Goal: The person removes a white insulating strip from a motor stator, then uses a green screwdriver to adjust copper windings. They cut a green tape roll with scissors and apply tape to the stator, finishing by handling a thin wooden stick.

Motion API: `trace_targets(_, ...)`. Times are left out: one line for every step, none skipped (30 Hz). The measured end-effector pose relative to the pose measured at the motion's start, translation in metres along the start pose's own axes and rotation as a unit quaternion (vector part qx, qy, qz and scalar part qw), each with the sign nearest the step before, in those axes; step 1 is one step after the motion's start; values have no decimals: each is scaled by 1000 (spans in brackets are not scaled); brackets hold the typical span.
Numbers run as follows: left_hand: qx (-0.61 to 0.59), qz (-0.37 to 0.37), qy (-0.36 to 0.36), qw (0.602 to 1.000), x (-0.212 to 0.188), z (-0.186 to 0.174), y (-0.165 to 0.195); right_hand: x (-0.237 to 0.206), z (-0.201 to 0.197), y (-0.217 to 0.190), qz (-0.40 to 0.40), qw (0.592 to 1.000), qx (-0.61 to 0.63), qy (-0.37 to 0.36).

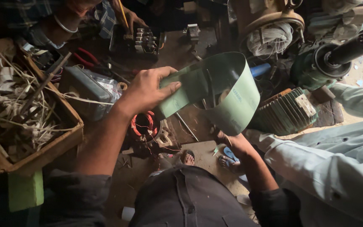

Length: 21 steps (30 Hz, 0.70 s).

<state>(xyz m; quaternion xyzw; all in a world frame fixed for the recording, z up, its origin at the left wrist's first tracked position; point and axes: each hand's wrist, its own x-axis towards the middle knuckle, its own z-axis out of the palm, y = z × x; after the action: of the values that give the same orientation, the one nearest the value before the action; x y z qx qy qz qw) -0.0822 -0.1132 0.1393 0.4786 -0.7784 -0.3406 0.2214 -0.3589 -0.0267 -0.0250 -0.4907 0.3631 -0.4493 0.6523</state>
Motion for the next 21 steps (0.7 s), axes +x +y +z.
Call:
trace_targets(2, -12, -8, 1000, 1, 0, 0, -6, -3, 2, -2, 1000, -9, 0)
trace_targets(1, -7, -5, 1000, 1, -1, 0, -14, -6, 5, -4, 1000, -26, 1)
trace_targets(0, -3, -2, 1000, 2, -1, 0, -23, -9, 10, 3, 999, -42, 7)
trace_targets(-2, 2, 1, 1000, 3, -2, -1, -38, -13, 14, 16, 998, -55, 18)
trace_targets(7, 1, -1, 1000, 4, -1, -2, -40, -16, 22, 70, 996, -38, 47)
trace_targets(16, -1, -2, 1000, 5, -1, -3, -41, -19, 29, 123, 989, -22, 76)
trace_targets(25, -2, -3, 1000, 6, 0, -5, -43, -22, 34, 125, 988, -41, 83)
trace_targets(23, -6, -5, 1000, 8, 0, -7, -44, -25, 37, 128, 986, -60, 88)
trace_targets(21, -10, -7, 1000, 10, 1, -9, -45, -25, 39, 129, 984, -79, 94)
trace_targets(19, -14, -9, 1000, 12, 3, -12, -44, -25, 39, 124, 986, -73, 83)
trace_targets(9, -18, -15, 1000, 15, 4, -15, -42, -25, 38, 118, 988, -66, 73)
trace_targets(0, -22, -20, 1000, 18, 5, -18, -39, -25, 36, 112, 990, -60, 63)
trace_targets(-10, -27, -26, 999, 21, 7, -21, -35, -23, 32, 122, 988, -50, 74)
trace_targets(2, -15, -34, 999, 25, 9, -23, -32, -21, 26, 132, 987, -41, 87)
trace_targets(15, -3, -41, 999, 28, 11, -25, -27, -19, 20, 143, 984, -32, 98)
trace_targets(27, 8, -49, 998, 31, 13, -27, -18, -17, 15, 116, 989, -5, 87)
trace_targets(14, 17, -47, 999, 33, 16, -28, -10, -16, 10, 90, 993, 23, 75)
trace_targets(0, 27, -46, 999, 35, 18, -29, -6, -15, 6, 78, 994, 24, 71)
trace_targets(-13, 37, -45, 998, 38, 19, -29, -2, -16, 3, 65, 995, 25, 67)
trace_targets(-9, 19, -54, 998, 42, 20, -30, 1, -16, 1, 51, 996, 25, 64)
trace_targets(-7, 0, -64, 998, 46, 20, -30, 2, -16, 0, 38, 997, 24, 60)
